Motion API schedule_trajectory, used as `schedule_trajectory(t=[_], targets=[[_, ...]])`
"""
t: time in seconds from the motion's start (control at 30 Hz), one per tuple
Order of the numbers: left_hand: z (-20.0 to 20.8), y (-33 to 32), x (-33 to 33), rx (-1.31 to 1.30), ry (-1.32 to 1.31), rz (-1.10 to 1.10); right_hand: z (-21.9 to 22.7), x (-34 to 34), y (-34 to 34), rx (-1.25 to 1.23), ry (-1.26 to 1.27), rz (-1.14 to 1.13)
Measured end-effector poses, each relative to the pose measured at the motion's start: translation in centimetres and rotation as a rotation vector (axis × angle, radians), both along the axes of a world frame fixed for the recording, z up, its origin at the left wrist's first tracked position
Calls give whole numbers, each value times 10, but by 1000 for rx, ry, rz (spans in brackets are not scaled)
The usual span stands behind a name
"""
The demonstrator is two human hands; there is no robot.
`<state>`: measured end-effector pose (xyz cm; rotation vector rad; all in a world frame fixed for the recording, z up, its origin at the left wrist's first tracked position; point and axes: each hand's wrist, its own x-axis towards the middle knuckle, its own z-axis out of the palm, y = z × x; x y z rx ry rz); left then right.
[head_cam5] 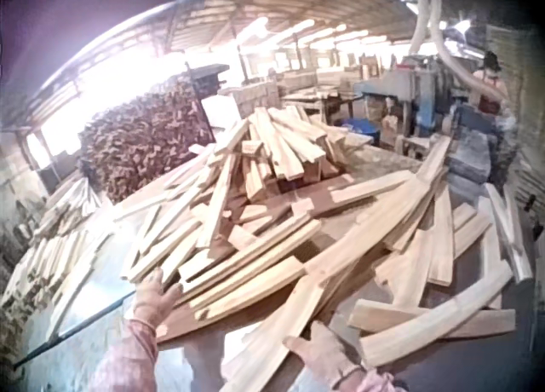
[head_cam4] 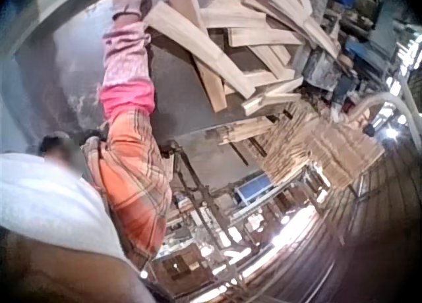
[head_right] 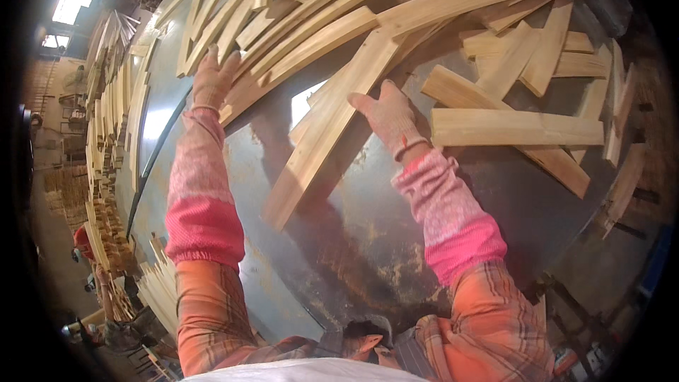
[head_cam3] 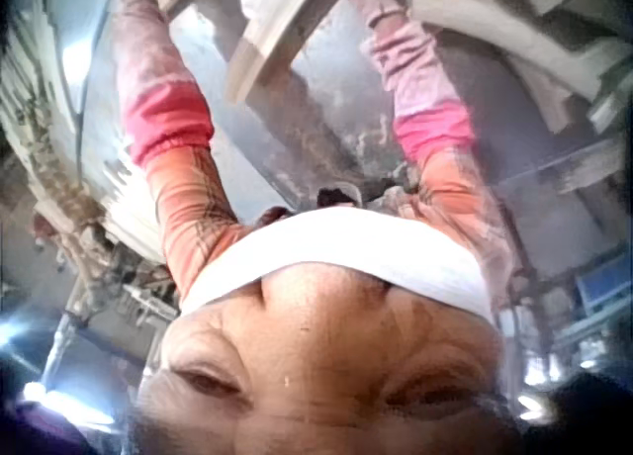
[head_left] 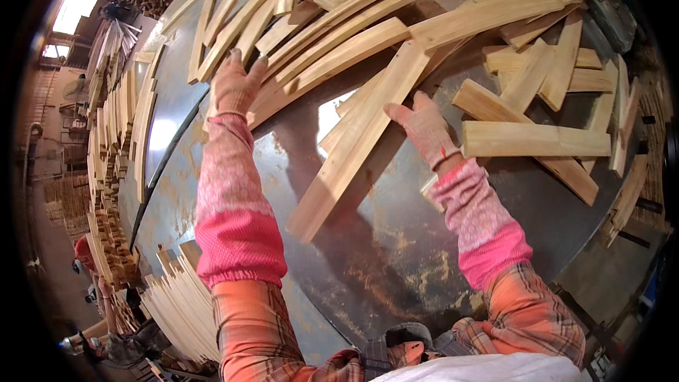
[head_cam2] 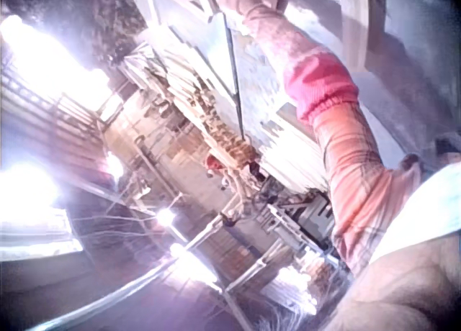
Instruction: The person sorts and stacks thin wooden planks on a metal workbench. They pick up individual planks from a disorganized pile, inspect them, and place them into a neat, aligned stack.
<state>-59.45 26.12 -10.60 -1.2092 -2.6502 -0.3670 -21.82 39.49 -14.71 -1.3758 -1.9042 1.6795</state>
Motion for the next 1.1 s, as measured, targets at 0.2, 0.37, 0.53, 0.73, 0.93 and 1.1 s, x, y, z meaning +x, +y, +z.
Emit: schedule_trajectory(t=[0.2, 0.37, 0.53, 0.73, 0.93, 1.1], targets=[[-11, 61, 36, -417, -385, -39, -7, -3, 15, 29, -4, -97], [-16, -15, 105, -291, -481, -8, 8, -11, 7, 78, -90, -133], [-26, -124, 181, -122, -757, 229, -20, 3, -11, -37, 181, -6], [-14, -196, 282, 290, -1438, 448, -48, 5, -48, 128, 321, 433], [-15, -264, 357, 702, -1852, 579, -27, 59, -124, 16, 103, 591], [-22, -329, 423, 727, -1966, 516, 21, 101, -196, -64, -113, 531]])
